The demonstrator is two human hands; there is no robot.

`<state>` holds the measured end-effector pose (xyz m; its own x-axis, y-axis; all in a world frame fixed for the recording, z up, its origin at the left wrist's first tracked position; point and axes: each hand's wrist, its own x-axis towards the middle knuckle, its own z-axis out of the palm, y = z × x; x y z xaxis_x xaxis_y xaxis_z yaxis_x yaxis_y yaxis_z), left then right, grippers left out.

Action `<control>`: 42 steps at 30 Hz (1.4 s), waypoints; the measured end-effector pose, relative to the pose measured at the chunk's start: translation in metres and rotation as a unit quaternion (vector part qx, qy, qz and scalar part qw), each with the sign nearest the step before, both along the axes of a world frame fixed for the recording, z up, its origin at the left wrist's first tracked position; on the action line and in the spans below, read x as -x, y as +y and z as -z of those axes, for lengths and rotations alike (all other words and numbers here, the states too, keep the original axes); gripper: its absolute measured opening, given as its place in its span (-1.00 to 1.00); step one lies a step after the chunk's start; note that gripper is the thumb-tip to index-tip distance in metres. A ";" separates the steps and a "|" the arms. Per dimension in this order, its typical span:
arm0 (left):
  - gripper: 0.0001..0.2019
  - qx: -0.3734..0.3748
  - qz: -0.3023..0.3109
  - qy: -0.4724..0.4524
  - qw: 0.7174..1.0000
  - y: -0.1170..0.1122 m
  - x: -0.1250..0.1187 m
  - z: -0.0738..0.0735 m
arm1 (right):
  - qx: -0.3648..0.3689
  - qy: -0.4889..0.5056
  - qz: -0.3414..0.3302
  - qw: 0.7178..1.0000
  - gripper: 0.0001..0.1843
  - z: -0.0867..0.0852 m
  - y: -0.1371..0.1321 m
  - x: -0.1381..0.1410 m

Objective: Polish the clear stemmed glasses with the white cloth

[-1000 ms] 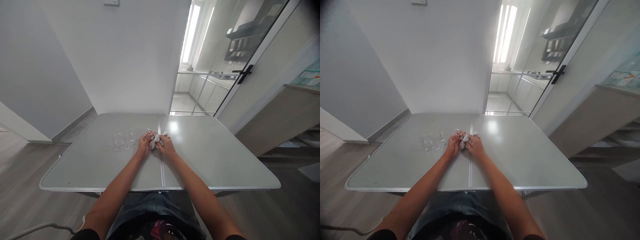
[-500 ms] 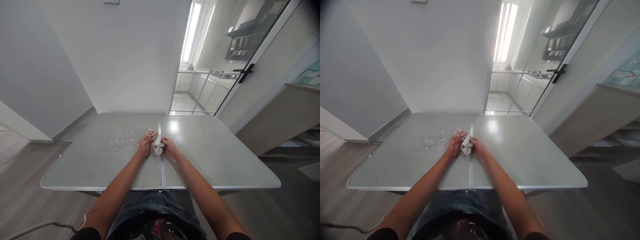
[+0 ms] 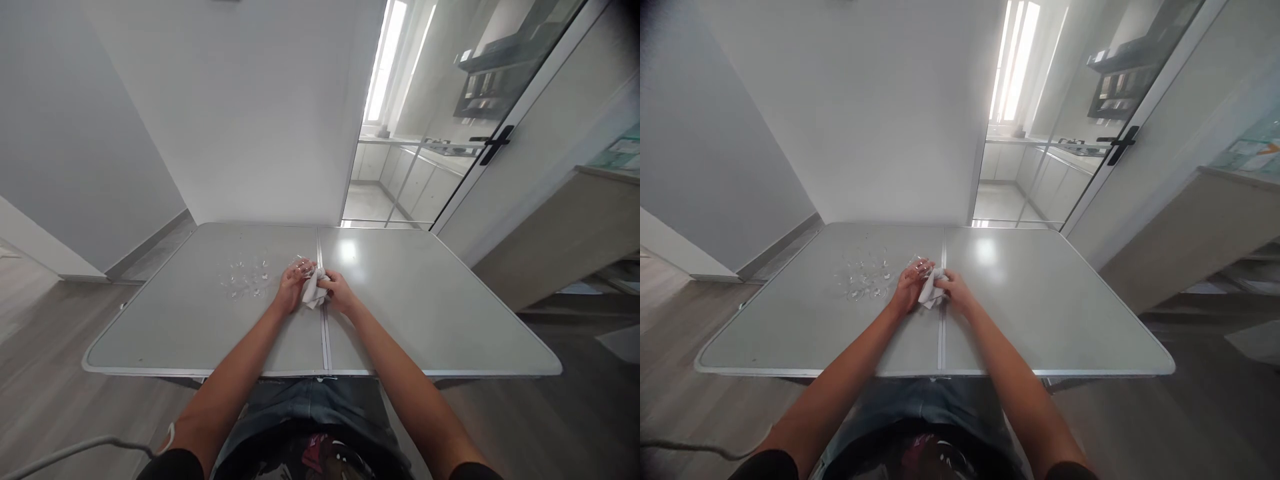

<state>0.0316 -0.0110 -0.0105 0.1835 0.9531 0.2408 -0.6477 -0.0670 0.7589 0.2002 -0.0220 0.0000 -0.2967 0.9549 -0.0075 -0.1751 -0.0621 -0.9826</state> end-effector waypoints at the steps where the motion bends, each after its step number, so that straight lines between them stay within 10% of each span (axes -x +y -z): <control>1: -0.44 -0.005 0.000 0.003 1.000 0.000 0.000 0.001 | 0.049 0.043 -0.020 0.998 -0.71 0.000 0.000 -0.001; 5: -0.45 -0.014 0.002 0.011 1.000 0.002 0.000 0.001 | 0.097 0.079 -0.014 0.992 -0.67 0.002 0.000 -0.002; 8: -0.45 0.000 -0.003 0.003 1.000 0.003 0.001 0.001 | -0.034 -0.030 0.042 0.998 -0.70 0.002 -0.001 0.001; 15: -0.43 -0.006 -0.020 0.012 1.000 0.001 0.003 -0.001 | -0.317 -0.251 0.143 0.903 -0.79 -0.004 -0.006 0.005; 23: -0.41 -0.006 -0.002 0.007 1.000 0.000 0.000 -0.001 | -0.005 -0.012 -0.020 1.000 -0.69 0.000 -0.002 0.003; 31: -0.39 -0.001 -0.019 0.022 1.000 0.003 0.003 -0.001 | -0.263 -0.220 0.157 0.926 -0.84 0.005 -0.001 0.002; 38: -0.39 -0.003 0.005 0.019 1.000 0.000 0.002 -0.004 | -0.083 0.037 0.150 0.984 -0.73 0.011 0.005 0.011; 42: -0.44 -0.024 -0.008 0.015 1.000 0.002 0.003 -0.006 | -0.071 0.201 0.301 0.929 -0.71 0.005 0.008 0.002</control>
<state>0.0285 -0.0089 -0.0043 0.1759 0.9433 0.2814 -0.6236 -0.1144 0.7733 0.1983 -0.0142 -0.0048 0.3409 0.9314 0.1275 -0.4912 0.2922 -0.8206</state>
